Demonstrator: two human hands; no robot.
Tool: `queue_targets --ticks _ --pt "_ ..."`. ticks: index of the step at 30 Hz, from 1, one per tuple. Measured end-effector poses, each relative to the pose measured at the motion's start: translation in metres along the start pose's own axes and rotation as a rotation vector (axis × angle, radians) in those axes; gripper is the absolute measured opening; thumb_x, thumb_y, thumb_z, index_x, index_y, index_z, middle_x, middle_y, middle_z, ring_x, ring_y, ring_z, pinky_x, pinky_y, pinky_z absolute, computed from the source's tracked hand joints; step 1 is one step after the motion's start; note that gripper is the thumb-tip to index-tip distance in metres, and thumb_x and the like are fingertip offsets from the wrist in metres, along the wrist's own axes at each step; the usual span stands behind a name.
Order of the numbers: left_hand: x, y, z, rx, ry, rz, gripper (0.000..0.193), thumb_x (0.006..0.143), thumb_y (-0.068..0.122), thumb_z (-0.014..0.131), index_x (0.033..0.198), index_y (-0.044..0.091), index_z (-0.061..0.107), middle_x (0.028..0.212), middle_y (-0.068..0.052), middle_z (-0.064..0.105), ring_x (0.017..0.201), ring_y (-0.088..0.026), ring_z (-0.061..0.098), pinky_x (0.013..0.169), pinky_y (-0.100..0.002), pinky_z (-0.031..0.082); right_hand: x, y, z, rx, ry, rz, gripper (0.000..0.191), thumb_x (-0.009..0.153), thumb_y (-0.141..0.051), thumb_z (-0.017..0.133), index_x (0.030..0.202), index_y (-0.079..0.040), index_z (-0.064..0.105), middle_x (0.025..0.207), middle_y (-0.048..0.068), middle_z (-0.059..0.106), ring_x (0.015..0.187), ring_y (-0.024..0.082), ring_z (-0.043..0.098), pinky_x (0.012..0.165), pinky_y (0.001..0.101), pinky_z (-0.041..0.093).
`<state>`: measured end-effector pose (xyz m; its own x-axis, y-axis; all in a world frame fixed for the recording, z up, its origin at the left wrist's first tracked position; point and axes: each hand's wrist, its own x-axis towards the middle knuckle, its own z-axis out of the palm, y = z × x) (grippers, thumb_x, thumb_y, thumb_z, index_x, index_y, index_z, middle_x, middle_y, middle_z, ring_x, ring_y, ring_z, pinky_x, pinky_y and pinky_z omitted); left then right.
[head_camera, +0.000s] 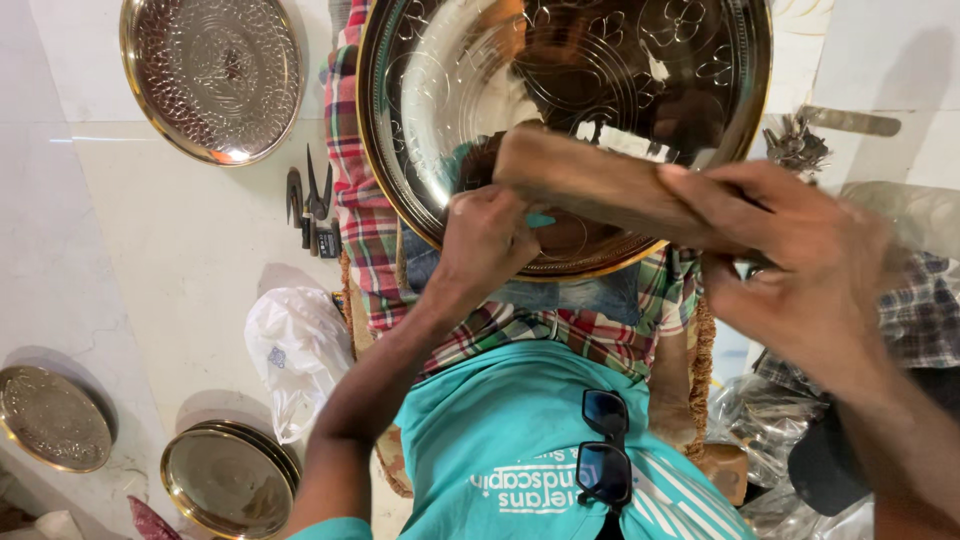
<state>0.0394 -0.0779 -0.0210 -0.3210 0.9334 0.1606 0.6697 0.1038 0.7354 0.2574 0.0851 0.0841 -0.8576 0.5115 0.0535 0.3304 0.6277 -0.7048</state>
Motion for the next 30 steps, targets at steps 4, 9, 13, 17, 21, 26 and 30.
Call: queue_targets --ticks 4,9,13,17,21,26,30 --pt "0.014 0.0 -0.015 -0.085 -0.119 0.163 0.052 0.071 -0.005 0.063 0.122 0.007 0.058 0.097 -0.012 0.075 0.086 -0.027 0.077 0.074 -0.039 0.062 -0.025 -0.002 0.005 -0.314 -0.006 0.065 0.072 0.07 0.001 0.07 0.14 -0.014 0.067 0.11 0.014 0.073 0.081 0.026 0.069 0.068 0.0407 0.056" --pt "0.032 0.011 -0.028 -0.032 -0.265 0.203 0.046 0.074 -0.003 0.069 0.118 0.008 0.063 0.091 -0.012 0.075 0.077 -0.029 0.074 0.063 -0.042 0.057 -0.05 0.002 0.026 0.015 0.234 0.084 0.063 0.076 0.004 0.069 0.14 0.0 0.064 0.118 0.019 0.068 0.096 0.024 0.067 0.085 0.0353 0.055" --pt "0.042 0.014 -0.033 -0.022 -0.28 0.375 0.038 0.084 -0.001 0.072 0.119 0.011 0.062 0.095 -0.008 0.076 0.078 -0.027 0.074 0.067 -0.041 0.058 -0.082 -0.006 0.057 0.128 0.427 0.216 0.052 0.089 0.004 0.071 0.14 0.003 0.063 0.112 0.013 0.069 0.095 0.016 0.068 0.088 0.0281 0.056" --pt "0.052 0.011 -0.031 0.094 -0.431 0.432 0.049 0.077 -0.006 0.069 0.123 0.01 0.066 0.088 -0.009 0.076 0.072 -0.026 0.073 0.062 -0.042 0.057 -0.106 -0.005 0.087 0.203 0.455 0.278 0.064 0.083 0.003 0.068 0.146 0.005 0.06 0.118 0.018 0.068 0.101 0.018 0.069 0.088 0.0292 0.057" --pt "0.053 0.006 -0.031 0.108 -0.562 0.303 0.048 0.086 -0.008 0.062 0.128 0.016 0.066 0.088 -0.007 0.077 0.075 -0.022 0.075 0.063 -0.037 0.059 -0.121 -0.003 0.112 0.142 0.47 0.401 0.066 0.08 0.004 0.071 0.144 0.008 0.058 0.125 0.023 0.068 0.109 0.021 0.069 0.092 0.0312 0.058" --pt "0.014 0.012 -0.023 -0.479 0.061 -0.096 0.052 0.089 -0.019 0.043 0.131 0.008 0.059 0.107 -0.011 0.076 0.101 -0.02 0.078 0.093 -0.034 0.067 -0.121 -0.009 0.12 0.318 0.467 0.466 0.068 0.081 0.003 0.073 0.146 0.011 0.054 0.13 0.022 0.068 0.116 0.02 0.065 0.102 0.0298 0.052" --pt "0.001 0.012 -0.009 -0.26 0.121 -0.021 0.053 0.084 -0.018 0.05 0.128 0.009 0.059 0.104 -0.011 0.076 0.1 -0.022 0.079 0.091 -0.033 0.067 -0.102 -0.011 0.108 0.373 0.447 0.453 0.066 0.084 0.005 0.072 0.146 0.011 0.054 0.135 0.022 0.066 0.121 0.02 0.064 0.106 0.0295 0.051"
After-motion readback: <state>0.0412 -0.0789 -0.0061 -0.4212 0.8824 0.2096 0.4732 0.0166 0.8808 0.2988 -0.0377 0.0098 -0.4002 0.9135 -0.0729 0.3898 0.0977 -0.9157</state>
